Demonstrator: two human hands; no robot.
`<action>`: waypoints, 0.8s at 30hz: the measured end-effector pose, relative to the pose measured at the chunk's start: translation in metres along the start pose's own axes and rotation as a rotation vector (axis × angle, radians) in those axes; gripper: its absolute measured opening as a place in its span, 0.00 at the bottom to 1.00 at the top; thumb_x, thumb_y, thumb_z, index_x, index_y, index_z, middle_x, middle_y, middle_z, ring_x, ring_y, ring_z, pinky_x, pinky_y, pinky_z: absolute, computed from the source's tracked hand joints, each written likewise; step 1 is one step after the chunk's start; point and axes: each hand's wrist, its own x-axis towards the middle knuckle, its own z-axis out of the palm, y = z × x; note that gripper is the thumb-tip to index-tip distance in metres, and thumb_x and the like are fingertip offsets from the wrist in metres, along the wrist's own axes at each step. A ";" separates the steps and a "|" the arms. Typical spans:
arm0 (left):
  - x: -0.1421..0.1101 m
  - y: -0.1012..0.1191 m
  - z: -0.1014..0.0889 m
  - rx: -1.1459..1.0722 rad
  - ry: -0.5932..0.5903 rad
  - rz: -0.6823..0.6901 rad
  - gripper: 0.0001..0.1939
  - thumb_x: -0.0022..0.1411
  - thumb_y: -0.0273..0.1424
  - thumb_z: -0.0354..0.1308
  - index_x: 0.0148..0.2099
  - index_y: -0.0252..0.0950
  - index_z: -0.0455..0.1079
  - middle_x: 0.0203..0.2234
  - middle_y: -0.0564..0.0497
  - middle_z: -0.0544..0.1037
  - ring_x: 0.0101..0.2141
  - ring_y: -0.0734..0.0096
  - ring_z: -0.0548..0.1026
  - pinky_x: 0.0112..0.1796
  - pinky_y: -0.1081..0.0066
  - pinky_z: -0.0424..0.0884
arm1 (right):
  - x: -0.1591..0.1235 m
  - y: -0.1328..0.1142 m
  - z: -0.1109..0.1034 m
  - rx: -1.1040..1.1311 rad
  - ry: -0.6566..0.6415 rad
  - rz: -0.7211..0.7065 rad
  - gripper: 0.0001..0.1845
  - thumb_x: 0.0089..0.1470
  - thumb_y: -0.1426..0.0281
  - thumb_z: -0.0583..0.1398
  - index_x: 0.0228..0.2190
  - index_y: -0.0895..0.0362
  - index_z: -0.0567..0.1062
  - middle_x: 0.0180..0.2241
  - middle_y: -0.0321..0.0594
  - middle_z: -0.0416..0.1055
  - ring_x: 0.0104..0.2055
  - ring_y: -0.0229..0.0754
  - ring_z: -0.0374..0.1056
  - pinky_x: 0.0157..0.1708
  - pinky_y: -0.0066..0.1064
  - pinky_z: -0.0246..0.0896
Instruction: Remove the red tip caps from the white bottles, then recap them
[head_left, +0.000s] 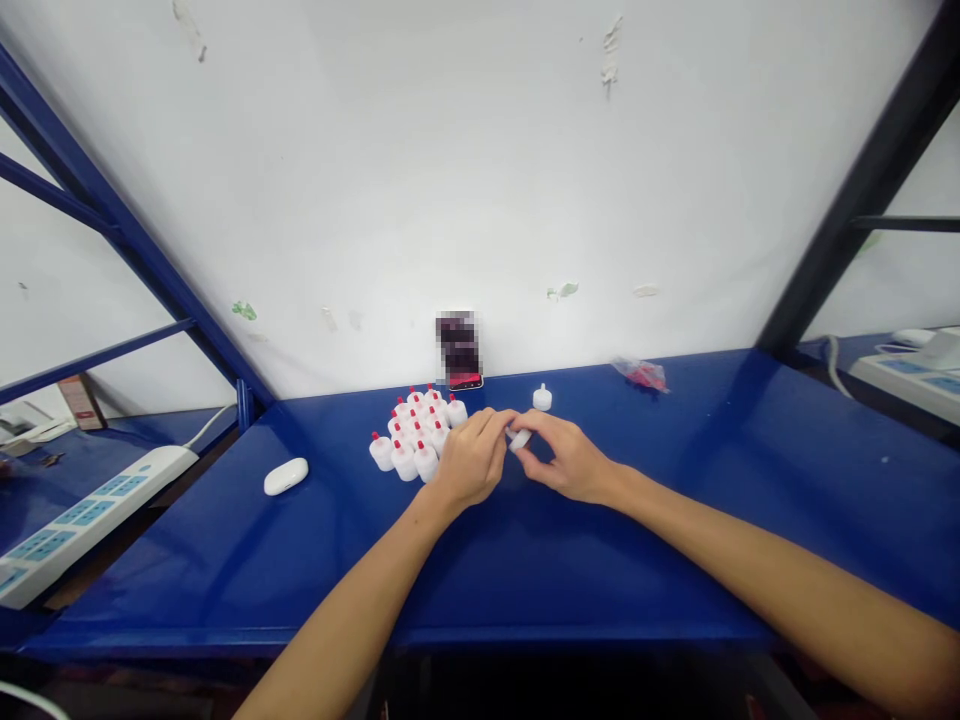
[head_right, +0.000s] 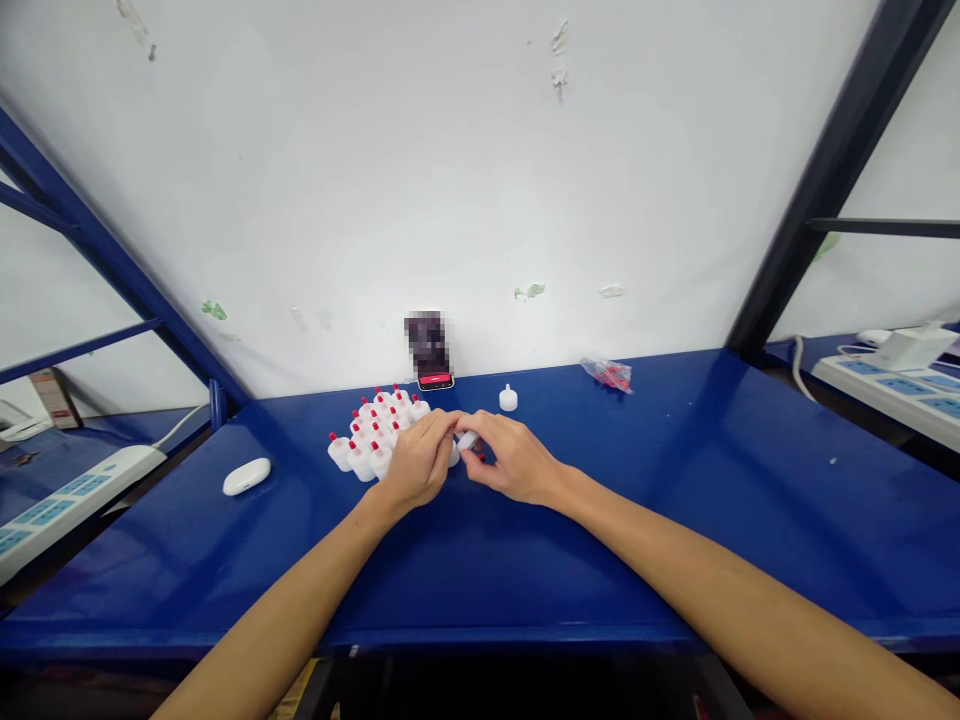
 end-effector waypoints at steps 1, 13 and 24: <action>0.001 -0.001 -0.001 0.053 -0.028 0.009 0.15 0.68 0.25 0.41 0.51 0.34 0.64 0.36 0.45 0.73 0.36 0.65 0.71 0.38 0.65 0.68 | 0.001 -0.001 -0.001 0.040 0.025 0.052 0.11 0.59 0.68 0.55 0.44 0.53 0.68 0.36 0.40 0.72 0.34 0.42 0.67 0.38 0.35 0.66; 0.004 -0.008 0.000 0.283 -0.126 0.086 0.09 0.66 0.30 0.43 0.39 0.35 0.63 0.29 0.46 0.72 0.31 0.61 0.67 0.31 0.63 0.63 | 0.008 -0.018 -0.003 0.563 -0.062 0.314 0.16 0.58 0.57 0.60 0.42 0.55 0.70 0.32 0.35 0.68 0.28 0.36 0.65 0.31 0.30 0.65; 0.002 -0.017 -0.025 0.388 -0.015 -0.172 0.10 0.62 0.26 0.41 0.32 0.38 0.62 0.24 0.48 0.68 0.28 0.62 0.66 0.31 0.64 0.62 | 0.009 -0.003 -0.019 -0.182 0.128 0.213 0.18 0.59 0.57 0.56 0.23 0.54 0.65 0.23 0.37 0.66 0.26 0.39 0.60 0.31 0.31 0.57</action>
